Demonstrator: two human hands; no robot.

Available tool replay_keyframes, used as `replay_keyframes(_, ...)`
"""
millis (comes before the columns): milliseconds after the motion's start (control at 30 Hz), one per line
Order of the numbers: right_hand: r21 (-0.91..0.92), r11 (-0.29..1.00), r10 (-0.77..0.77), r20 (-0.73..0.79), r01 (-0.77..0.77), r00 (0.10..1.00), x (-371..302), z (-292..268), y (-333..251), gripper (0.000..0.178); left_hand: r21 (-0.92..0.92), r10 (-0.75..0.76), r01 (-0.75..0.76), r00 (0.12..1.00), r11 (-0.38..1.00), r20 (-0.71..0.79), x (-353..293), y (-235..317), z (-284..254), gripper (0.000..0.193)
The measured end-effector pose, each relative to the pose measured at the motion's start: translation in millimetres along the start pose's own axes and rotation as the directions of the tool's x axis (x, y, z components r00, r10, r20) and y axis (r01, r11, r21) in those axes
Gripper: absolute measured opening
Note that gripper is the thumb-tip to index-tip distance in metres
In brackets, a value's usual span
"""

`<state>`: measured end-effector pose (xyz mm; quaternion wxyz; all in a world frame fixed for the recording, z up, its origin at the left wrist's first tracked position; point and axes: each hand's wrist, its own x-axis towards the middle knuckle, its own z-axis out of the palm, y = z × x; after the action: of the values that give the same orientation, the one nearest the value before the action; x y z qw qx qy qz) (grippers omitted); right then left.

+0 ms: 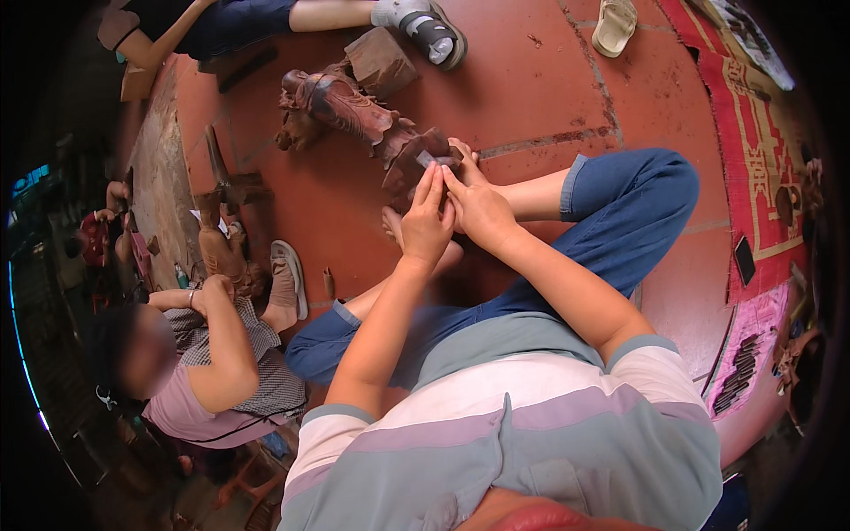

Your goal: The person sits on the floor and carves a wooden figurine using a small knife. They hold the wood steady with one hand while carefully shaping details with the other. Other people are working on similar projects nearby.

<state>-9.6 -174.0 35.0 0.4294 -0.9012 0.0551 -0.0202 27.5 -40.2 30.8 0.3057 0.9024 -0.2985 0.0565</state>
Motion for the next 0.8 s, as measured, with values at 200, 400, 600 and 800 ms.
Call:
replay_keyframes(200, 0.049, 0.999, 0.001, -0.057, 0.002, 0.998, 3, -17, -8, 0.044, -0.088, -0.045, 0.052, 0.996, 0.995, 0.074, 22, 9, -16, 0.049)
replay_keyframes(400, 0.008, 0.999, -0.043, -0.014, 0.043, 0.999, -4, 3, 4, 0.047, 0.041, 0.034, -0.038, 0.995, 0.998, 0.091, 9, -9, -3, 0.049)
replay_keyframes(600, 0.095, 0.993, 0.064, 0.068, -0.070, 0.996, 13, -40, -17, 0.042, -0.011, 0.013, -0.013, 1.000, 1.000, 0.013, 45, 8, -18, 0.045)
replay_keyframes(800, 0.037, 0.999, -0.027, 0.003, 0.027, 1.000, -1, -8, 4, 0.043, 0.034, -0.059, 0.055, 0.992, 0.998, 0.114, 12, -2, -6, 0.045)
